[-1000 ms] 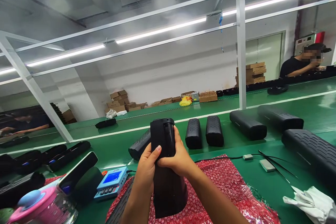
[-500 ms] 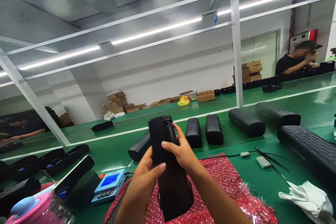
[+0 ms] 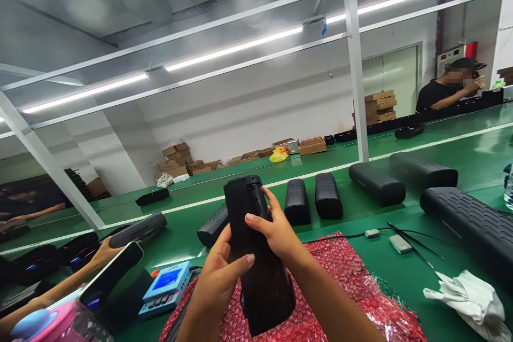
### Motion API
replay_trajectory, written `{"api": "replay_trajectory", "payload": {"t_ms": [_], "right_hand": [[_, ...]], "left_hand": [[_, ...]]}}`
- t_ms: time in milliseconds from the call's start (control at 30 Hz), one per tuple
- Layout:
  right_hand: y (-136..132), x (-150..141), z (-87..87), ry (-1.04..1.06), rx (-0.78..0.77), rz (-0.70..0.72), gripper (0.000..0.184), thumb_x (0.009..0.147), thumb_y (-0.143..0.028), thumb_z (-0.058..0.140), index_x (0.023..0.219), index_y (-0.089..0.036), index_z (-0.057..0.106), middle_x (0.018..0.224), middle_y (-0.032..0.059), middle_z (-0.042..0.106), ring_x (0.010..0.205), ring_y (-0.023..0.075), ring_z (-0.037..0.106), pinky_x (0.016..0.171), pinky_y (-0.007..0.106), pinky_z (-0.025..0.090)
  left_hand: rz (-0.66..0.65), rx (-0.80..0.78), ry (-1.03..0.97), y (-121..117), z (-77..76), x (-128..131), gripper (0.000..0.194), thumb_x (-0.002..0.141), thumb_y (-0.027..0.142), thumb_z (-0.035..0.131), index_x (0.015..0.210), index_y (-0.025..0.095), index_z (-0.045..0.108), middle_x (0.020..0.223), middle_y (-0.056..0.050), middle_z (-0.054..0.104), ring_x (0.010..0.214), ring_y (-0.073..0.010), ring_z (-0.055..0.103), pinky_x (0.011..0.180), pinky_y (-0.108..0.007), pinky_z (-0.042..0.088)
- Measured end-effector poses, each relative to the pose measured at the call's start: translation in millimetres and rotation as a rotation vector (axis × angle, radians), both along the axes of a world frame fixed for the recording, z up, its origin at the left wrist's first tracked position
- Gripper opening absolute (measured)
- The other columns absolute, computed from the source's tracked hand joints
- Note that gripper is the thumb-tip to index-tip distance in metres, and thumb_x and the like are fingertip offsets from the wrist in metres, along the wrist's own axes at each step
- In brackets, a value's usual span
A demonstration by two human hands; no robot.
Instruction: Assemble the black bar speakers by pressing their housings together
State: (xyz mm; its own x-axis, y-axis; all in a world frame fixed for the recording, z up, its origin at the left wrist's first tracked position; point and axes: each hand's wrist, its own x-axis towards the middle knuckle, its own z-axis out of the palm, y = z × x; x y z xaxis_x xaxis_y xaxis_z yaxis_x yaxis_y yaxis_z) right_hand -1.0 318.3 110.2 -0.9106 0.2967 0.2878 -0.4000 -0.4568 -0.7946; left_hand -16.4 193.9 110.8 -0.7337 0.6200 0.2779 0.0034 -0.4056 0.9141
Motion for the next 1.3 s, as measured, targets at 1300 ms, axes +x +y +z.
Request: {"api": "replay_trajectory", "payload": {"t_ms": [1300], "right_hand": [[2.4,-1.2,-3.4,0.012,0.024,0.033,0.089,0.063,-0.037,0.077,0.136,-0.028,0.027,0.095,0.0018,0.056,0.083,0.0174,0.059,0.077,0.032,0.047]], "left_hand": [[0.005,0.009,-0.048,1.1,2.0,5.0,0.068,0.061,0.009,0.069,0.125,0.021,0.049,0.121,-0.008,0.058,0.113,-0.0288,0.053,0.087,-0.035,0.049]]}}
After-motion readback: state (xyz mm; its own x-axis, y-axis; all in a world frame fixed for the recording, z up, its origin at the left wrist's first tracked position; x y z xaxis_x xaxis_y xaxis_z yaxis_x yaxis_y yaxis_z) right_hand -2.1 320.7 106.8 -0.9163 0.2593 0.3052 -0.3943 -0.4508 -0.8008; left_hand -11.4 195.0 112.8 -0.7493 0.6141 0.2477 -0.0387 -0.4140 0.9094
